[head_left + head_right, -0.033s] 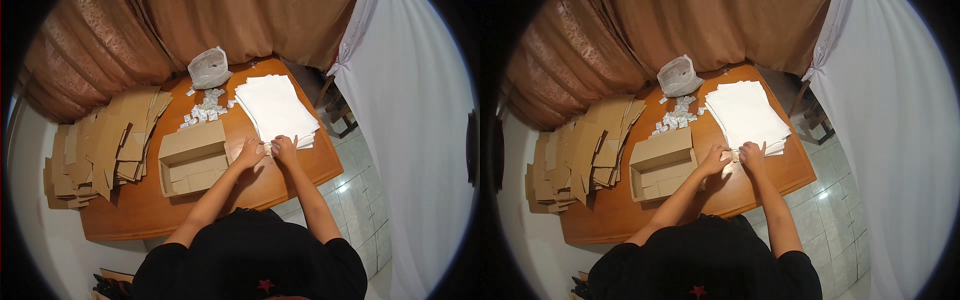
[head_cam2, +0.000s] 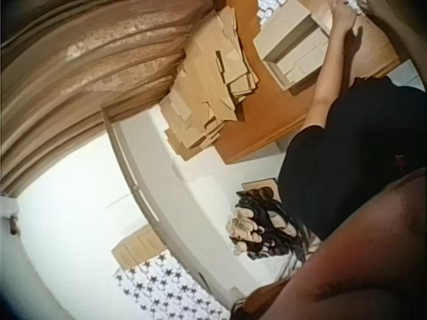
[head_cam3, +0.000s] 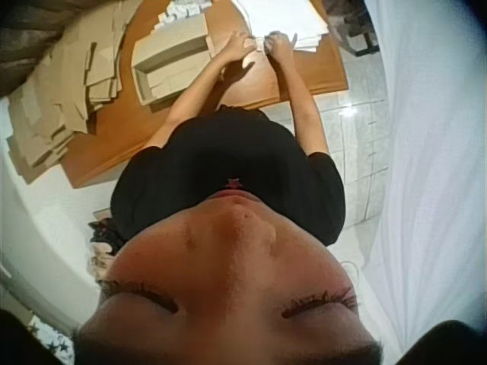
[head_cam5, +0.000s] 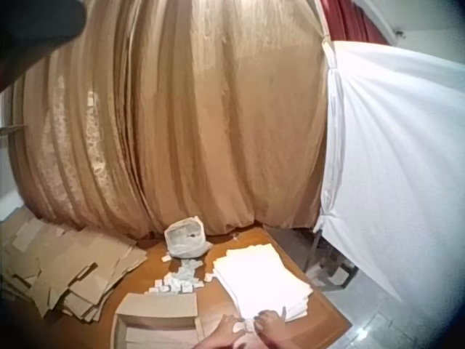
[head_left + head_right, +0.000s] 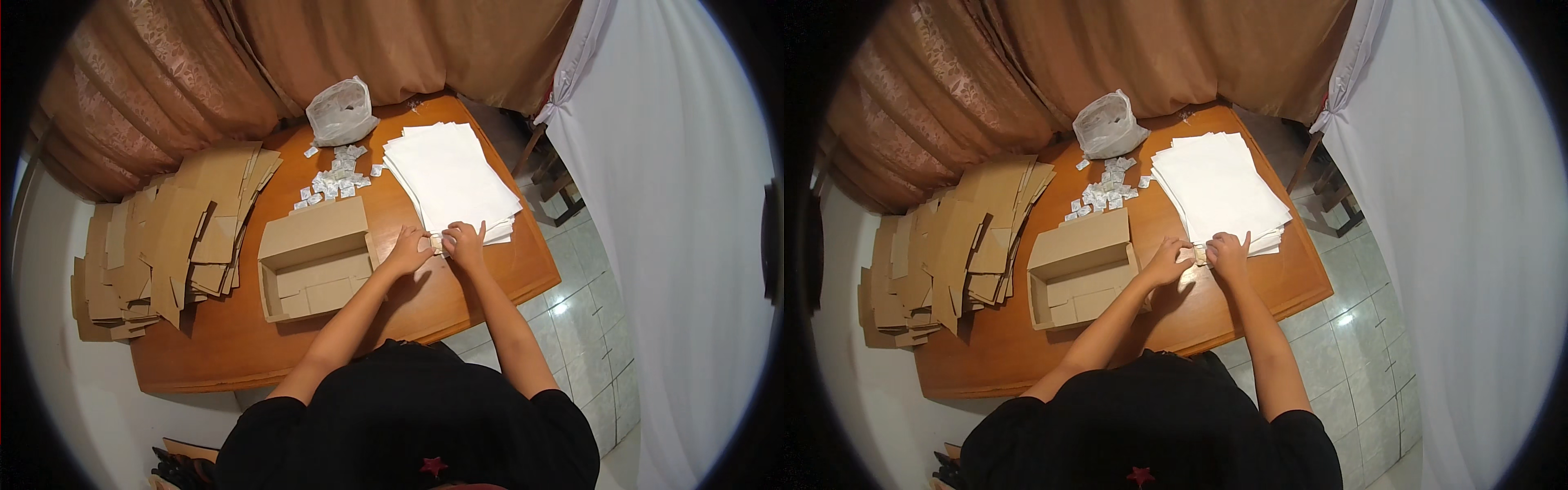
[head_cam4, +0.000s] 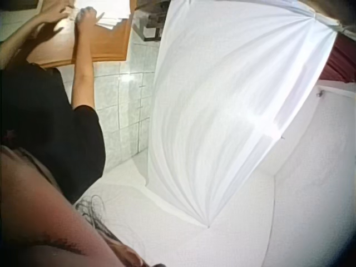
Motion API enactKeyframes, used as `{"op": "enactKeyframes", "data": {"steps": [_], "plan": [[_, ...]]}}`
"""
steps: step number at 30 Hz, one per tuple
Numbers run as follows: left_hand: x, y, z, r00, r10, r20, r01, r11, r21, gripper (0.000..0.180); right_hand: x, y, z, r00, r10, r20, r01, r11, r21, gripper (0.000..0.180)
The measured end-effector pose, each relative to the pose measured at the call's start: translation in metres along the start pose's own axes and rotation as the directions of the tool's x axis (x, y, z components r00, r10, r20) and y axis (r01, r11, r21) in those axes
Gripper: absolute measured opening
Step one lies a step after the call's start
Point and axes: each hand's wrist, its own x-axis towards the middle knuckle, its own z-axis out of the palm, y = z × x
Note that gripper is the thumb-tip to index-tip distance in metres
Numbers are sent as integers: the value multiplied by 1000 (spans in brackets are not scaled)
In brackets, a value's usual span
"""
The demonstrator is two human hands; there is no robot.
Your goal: Folding cardboard into shoe boxes, placing tissue paper inside, and stacking them on a shelf.
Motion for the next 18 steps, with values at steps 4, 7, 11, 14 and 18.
{"op": "enactKeyframes", "data": {"steps": [4,7,11,14,18], "plan": [[6,-14,10,994,-90,61,97,989,-110,40,1,2,2,998,-55,-42,55,999,-1,11],[6,-7,6,972,-217,87,230,953,-196,38,0,-6,-12,994,-109,4,108,993,46,6],[10,-17,11,979,-170,109,194,942,-273,36,-1,-2,-8,992,-125,-7,125,992,1,7],[13,-16,14,970,-194,144,229,929,-292,35,-1,1,-4,994,-99,-40,100,995,25,9],[17,-20,17,939,-279,202,339,850,-404,36,-1,-5,-8,998,3,-57,2,995,99,11]]}}
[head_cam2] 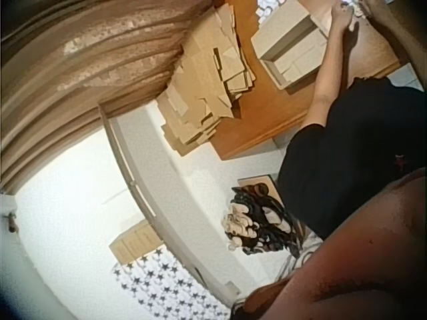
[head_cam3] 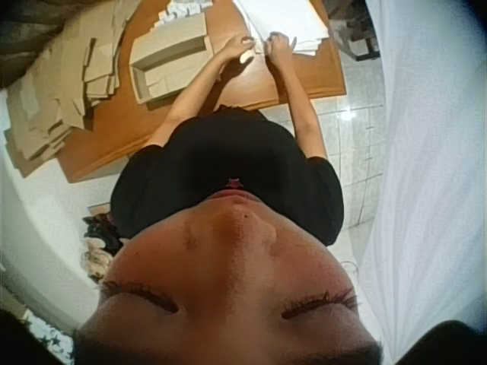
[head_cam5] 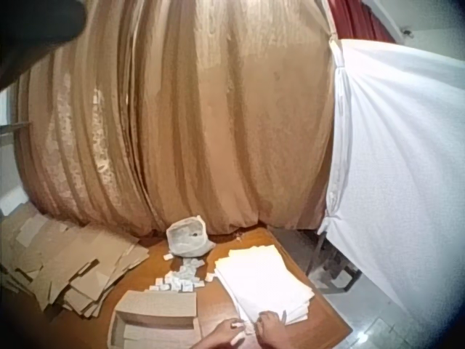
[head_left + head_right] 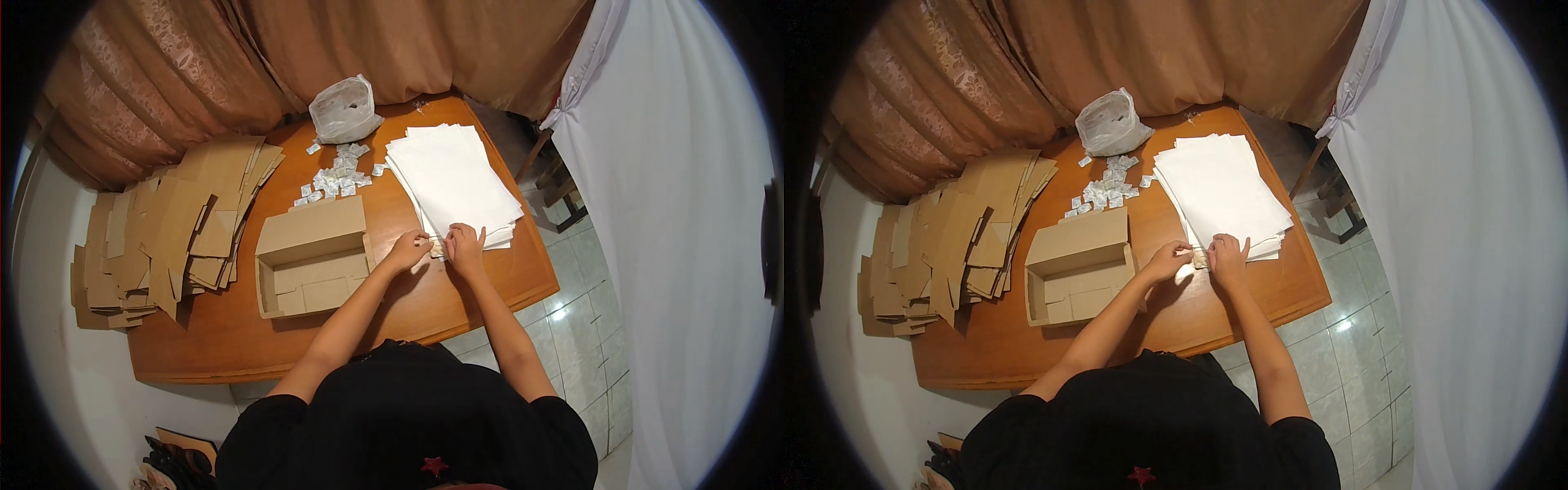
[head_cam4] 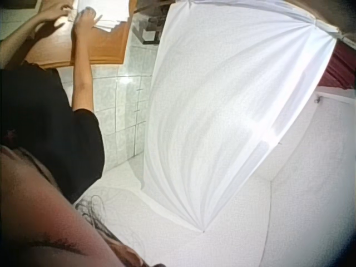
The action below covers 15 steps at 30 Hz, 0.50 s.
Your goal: Folding cardboard into shoe boxes, placing tissue paper inside, and stacking them on a shelf.
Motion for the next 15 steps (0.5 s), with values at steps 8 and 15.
{"op": "enactKeyframes", "data": {"steps": [8,15], "plan": [[-6,31,-13,936,-345,71,273,583,-765,64,-11,-83,-52,986,-148,80,127,965,228,12],[-1,18,-48,976,-173,-135,72,835,-546,19,-29,-136,-64,950,-265,168,193,915,354,11]]}}
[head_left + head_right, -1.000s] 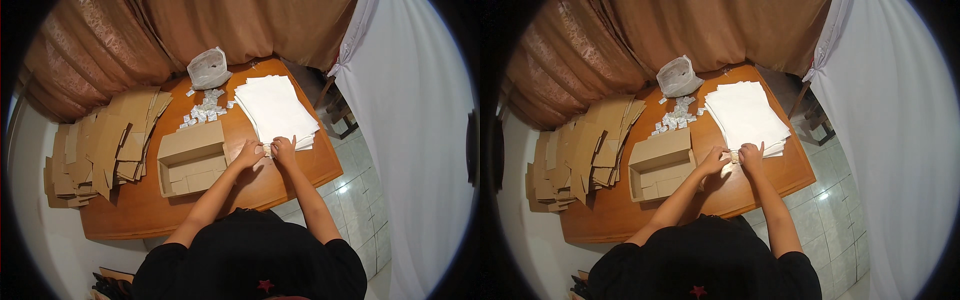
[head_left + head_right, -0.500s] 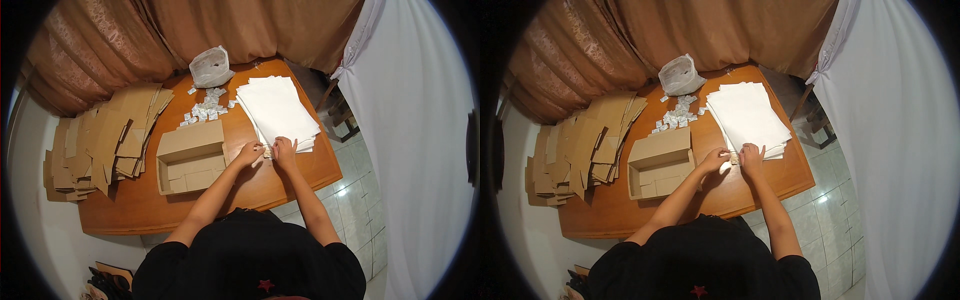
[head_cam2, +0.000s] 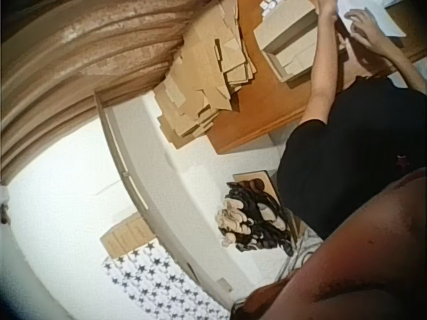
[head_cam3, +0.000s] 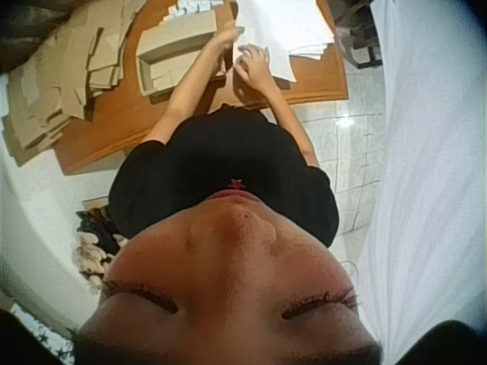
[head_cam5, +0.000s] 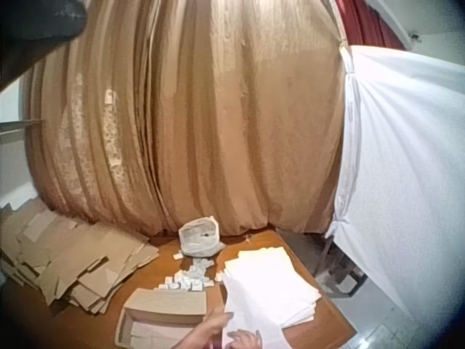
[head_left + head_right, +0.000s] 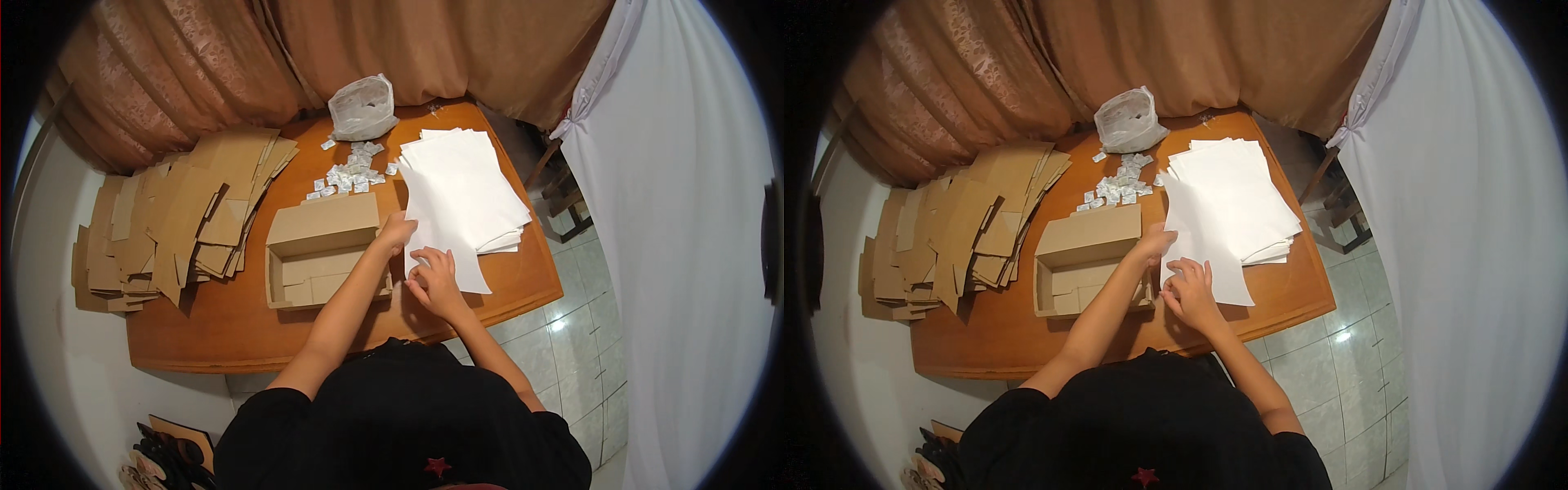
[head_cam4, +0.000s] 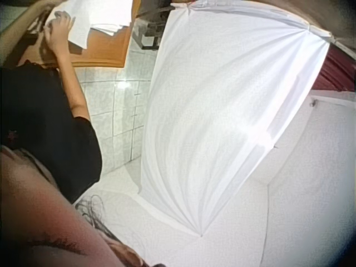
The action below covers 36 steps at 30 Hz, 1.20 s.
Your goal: Folding cardboard into shoe boxes, placing tissue paper inside, and stacking them on a shelf.
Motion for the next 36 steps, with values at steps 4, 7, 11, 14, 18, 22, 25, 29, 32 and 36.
{"op": "enactKeyframes", "data": {"steps": [4,7,11,14,18,22,25,29,32,36], "plan": [[-39,30,-21,994,108,4,-108,990,92,22,7,-25,-1,1000,-30,-1,30,996,87,11],[-81,54,-43,984,178,-8,-178,984,-8,24,17,-39,0,998,-30,-54,35,994,99,13],[-119,57,-98,965,211,-152,-195,974,113,29,35,-54,12,993,-25,-117,51,975,218,16],[-137,41,-140,932,247,-266,-194,959,208,30,48,-61,29,996,13,-88,9,970,243,17],[-141,9,-187,869,281,-406,-142,930,340,33,71,-61,58,999,-16,-51,26,979,203,24],[-157,10,-191,842,260,-473,-34,900,434,43,96,-52,85,1000,9,13,-11,993,117,31],[-163,5,-196,854,227,-469,-67,941,333,53,111,-46,104,997,15,81,-17,1000,18,33],[-174,5,-198,845,249,-473,-39,911,411,59,120,-38,121,982,116,150,-103,990,-95,34],[-180,3,-201,821,296,-487,-65,898,436,59,122,-35,126,969,148,198,-130,987,-99,35],[-188,-3,-201,797,333,-504,-46,865,499,60,127,-40,131,945,174,276,-132,977,-165,36]]}}
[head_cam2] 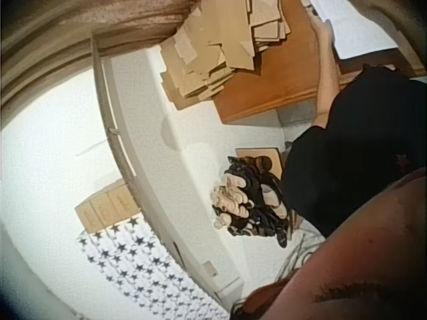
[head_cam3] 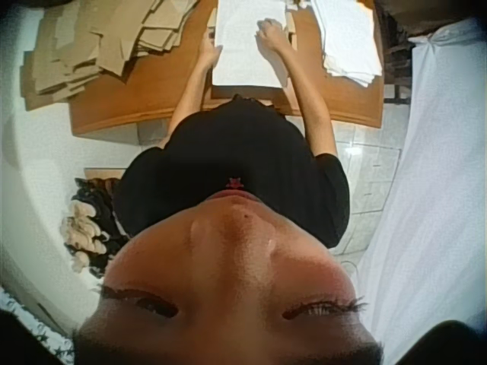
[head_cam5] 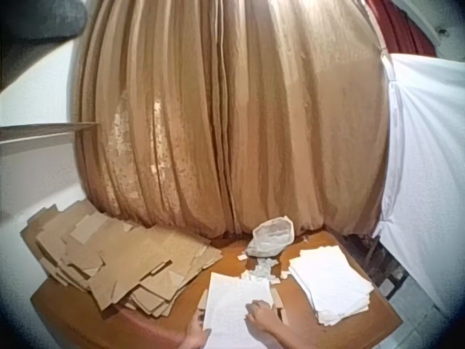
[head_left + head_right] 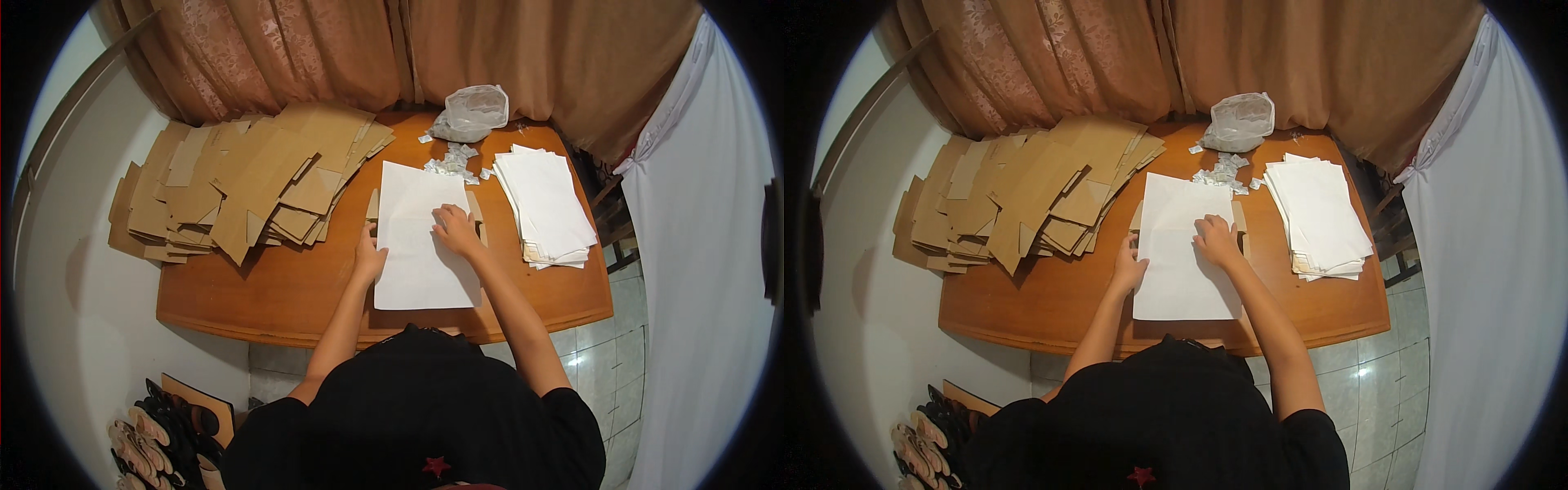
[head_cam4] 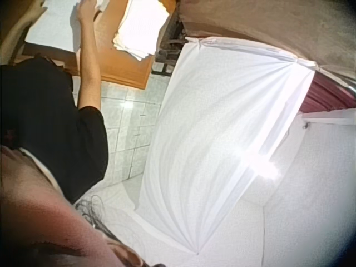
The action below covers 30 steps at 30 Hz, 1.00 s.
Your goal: Folding cardboard into shoe boxes, placing tissue paper inside, and stacking them on a shelf.
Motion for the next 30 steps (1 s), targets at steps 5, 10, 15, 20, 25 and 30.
{"op": "enactKeyframes", "data": {"steps": [5,10,15,20,25,30], "plan": [[-12,28,-3,989,100,-106,-90,991,95,61,-1,-3,-5,1000,10,2,-10,999,-49,34],[12,7,-10,977,211,-25,-213,974,-83,36,-10,-14,-20,999,35,37,-29,989,-144,32],[22,2,-18,995,-23,92,53,938,-344,32,-14,-6,-30,999,46,24,-41,981,-191,30],[13,-2,-18,994,-46,99,78,935,-347,39,-11,-6,-39,996,82,-35,-87,978,-187,30],[6,10,-20,980,12,199,4,997,-82,40,-5,-5,-32,996,37,-76,-48,989,-141,32],[-12,40,-23,992,71,100,-93,968,234,39,6,9,-14,998,-51,-25,49,997,-56,29]]}}
